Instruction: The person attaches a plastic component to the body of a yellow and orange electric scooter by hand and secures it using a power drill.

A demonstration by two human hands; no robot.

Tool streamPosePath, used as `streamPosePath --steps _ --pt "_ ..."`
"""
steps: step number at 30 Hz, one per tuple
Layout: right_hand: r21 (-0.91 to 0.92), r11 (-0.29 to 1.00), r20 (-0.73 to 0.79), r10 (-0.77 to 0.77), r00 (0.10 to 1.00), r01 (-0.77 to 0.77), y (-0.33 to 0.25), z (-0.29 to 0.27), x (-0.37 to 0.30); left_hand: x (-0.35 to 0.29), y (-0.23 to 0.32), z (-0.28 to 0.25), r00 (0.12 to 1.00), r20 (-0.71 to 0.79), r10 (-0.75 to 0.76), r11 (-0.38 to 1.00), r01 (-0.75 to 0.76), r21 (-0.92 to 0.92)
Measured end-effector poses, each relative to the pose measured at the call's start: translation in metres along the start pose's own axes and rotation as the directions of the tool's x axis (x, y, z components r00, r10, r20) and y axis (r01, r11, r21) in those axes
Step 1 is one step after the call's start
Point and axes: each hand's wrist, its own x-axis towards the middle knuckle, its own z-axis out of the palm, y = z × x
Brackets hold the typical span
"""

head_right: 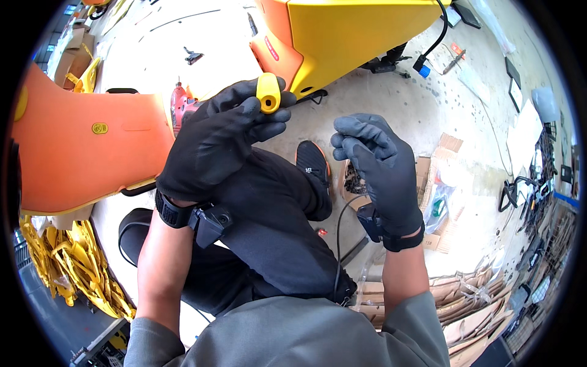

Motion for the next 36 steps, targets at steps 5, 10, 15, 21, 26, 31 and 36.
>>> streamPosePath --steps 5,10,15,21,26,31,36 --pt "0.039 0.998 -0.129 -0.049 0.99 0.055 -0.038 0.047 -0.008 0.0 -0.001 -0.001 1.0 0.021 -0.014 0.999 0.015 -0.046" --pt "-0.189 0.949 0.056 -0.246 0.968 0.252 -0.035 0.059 0.003 -0.001 -0.002 0.0 1.0 0.003 0.03 0.999 -0.03 -0.014" --pt "-0.439 0.776 0.111 -0.454 0.884 0.453 -0.024 0.065 0.011 0.002 -0.007 -0.005 0.999 0.023 0.037 0.999 -0.036 -0.021" --pt "-0.54 0.719 0.003 -0.517 0.856 0.437 -0.024 0.077 0.011 -0.001 -0.005 -0.007 0.998 0.042 0.048 0.994 -0.052 0.099" --pt "-0.681 0.531 0.125 -0.594 0.795 0.504 -0.025 0.072 0.014 -0.005 -0.002 -0.003 0.999 0.01 0.034 0.997 -0.034 0.07" --pt "-0.662 0.557 0.125 -0.578 0.807 0.501 -0.026 0.074 0.015 -0.005 -0.004 -0.004 0.998 0.007 0.069 0.993 -0.07 0.096" --pt "-0.638 0.592 0.115 -0.559 0.821 0.493 -0.026 0.073 0.014 -0.003 -0.004 -0.003 0.999 -0.004 0.048 0.994 -0.048 0.094"
